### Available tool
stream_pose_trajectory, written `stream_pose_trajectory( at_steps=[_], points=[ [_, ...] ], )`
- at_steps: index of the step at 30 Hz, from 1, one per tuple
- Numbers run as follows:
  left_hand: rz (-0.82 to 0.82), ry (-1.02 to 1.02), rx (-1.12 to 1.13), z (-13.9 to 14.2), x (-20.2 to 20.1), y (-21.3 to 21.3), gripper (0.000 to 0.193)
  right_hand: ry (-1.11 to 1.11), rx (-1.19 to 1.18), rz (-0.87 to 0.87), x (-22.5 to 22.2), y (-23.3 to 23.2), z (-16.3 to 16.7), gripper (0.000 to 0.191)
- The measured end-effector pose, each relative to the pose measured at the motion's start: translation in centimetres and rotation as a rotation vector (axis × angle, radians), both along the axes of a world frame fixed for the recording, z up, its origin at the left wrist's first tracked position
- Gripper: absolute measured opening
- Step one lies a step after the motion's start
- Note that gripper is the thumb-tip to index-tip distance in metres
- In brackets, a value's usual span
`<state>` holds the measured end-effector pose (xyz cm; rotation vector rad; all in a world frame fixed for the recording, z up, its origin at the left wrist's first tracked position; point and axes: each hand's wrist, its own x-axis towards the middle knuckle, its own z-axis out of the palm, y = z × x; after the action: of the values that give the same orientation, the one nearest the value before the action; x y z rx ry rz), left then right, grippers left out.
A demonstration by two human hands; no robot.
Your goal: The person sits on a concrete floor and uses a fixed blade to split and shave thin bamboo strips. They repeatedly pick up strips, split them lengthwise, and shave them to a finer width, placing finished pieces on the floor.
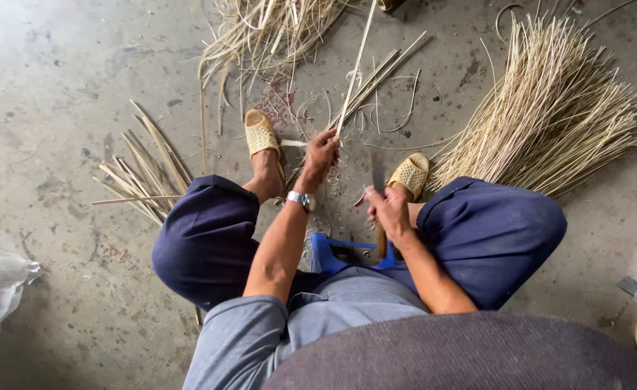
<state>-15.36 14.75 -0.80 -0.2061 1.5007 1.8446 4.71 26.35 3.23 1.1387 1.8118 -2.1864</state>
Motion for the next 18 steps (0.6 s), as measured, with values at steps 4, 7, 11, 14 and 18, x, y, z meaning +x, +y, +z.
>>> stream_pose_trajectory(
  at_steps=[4, 7, 11, 14, 18],
  points=[
    [0.014, 0.160, 0.030, 2.4, 6.2, -1.8, 0.039, 0.168, 0.031, -0.143, -2.3, 2.5, 5.5, 0.033],
    [-0.016, 0.314, 0.089, 2.9, 9.9, -3.1, 0.037, 0.325, 0.082, -0.245, -5.8, 5.2, 9.8, 0.043],
    [-0.127, 0.524, 0.178, 4.2, 13.3, -5.2, 0.037, 0.609, -0.008, -0.163, -8.9, 8.3, 14.2, 0.054],
    [-0.326, 0.960, -0.253, 8.0, 12.7, -7.9, 0.063, 0.736, -0.008, 0.005, -8.9, 7.9, 15.6, 0.032],
    [-0.734, 1.326, -1.369, 17.7, 8.5, -10.8, 0.100, 0.768, 0.210, 0.221, -6.8, 5.0, 15.2, 0.013]
  ],
)
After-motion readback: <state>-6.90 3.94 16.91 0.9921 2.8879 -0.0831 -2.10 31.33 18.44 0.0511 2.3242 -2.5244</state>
